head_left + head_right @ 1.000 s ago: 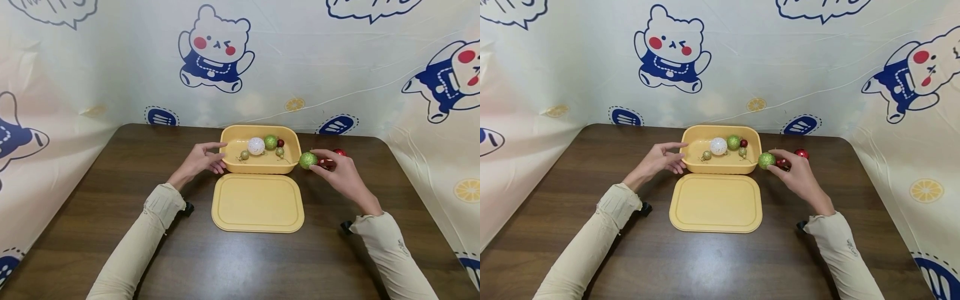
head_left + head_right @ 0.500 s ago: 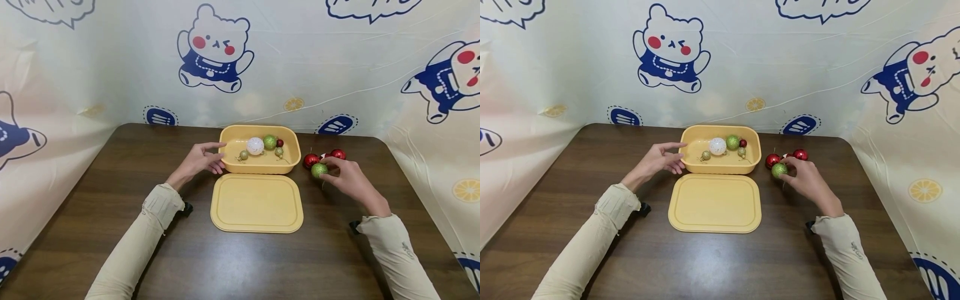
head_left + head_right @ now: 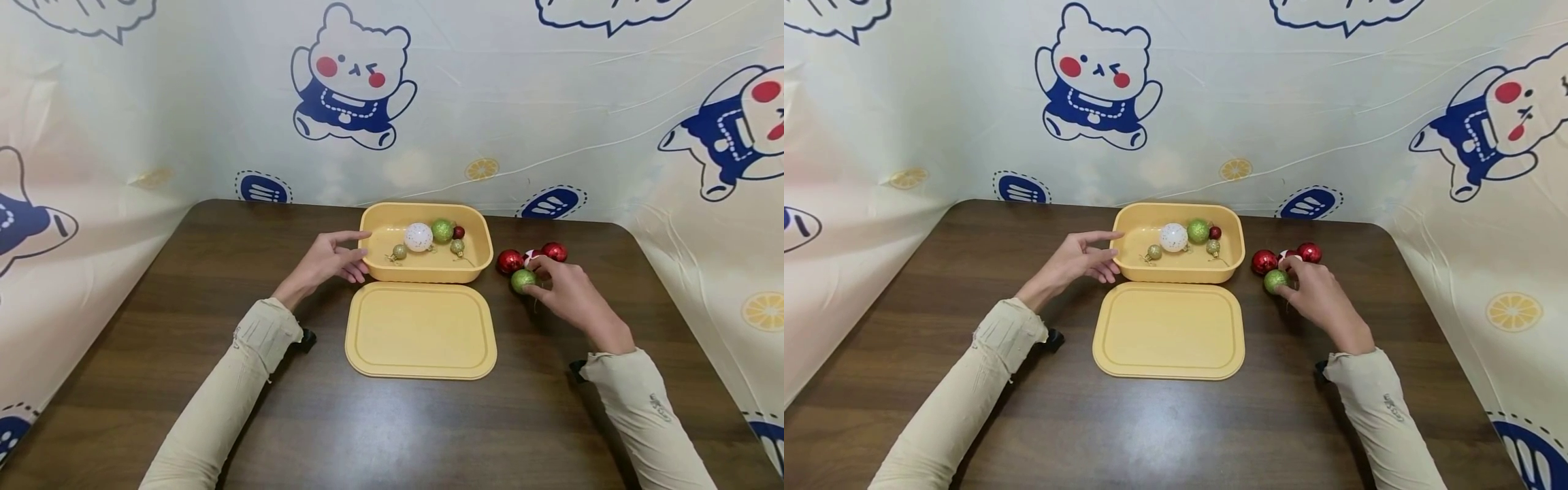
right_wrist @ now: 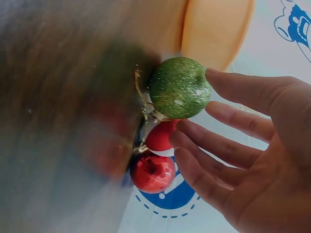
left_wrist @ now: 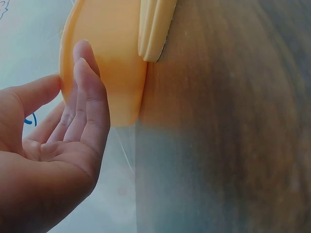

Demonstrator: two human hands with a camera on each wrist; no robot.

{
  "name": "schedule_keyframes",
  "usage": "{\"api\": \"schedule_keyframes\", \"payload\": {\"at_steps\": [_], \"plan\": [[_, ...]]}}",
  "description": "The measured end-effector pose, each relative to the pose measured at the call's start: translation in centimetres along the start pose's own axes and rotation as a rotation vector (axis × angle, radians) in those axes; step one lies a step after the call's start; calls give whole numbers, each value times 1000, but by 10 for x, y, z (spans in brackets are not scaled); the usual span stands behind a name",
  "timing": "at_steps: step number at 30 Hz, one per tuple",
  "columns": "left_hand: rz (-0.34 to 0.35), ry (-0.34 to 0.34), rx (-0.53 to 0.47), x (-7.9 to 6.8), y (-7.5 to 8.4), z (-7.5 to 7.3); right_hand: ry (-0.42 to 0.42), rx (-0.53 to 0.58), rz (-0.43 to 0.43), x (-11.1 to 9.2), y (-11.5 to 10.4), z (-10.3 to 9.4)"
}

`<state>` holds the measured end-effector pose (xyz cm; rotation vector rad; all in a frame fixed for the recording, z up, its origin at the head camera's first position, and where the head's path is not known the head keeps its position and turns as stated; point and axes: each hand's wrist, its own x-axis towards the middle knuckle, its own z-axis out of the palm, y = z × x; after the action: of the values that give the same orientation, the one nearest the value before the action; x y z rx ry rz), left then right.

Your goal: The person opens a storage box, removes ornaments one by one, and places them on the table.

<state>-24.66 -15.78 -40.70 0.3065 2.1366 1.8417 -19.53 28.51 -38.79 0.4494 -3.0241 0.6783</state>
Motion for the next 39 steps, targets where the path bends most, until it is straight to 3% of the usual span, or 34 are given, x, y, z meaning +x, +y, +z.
{"api": "schedule_keyframes", "payload": {"at_steps": [12,20,39], "plan": [[1,-2,-4,0,-1,-2,69,-20,-52,-2,-13,-13],[2,7,-18,-2,-3,0,90,-15,-89,11,-35,-19],[7,-2,-1,-1,0,1,49,75,-199,56,-88,3]]}}
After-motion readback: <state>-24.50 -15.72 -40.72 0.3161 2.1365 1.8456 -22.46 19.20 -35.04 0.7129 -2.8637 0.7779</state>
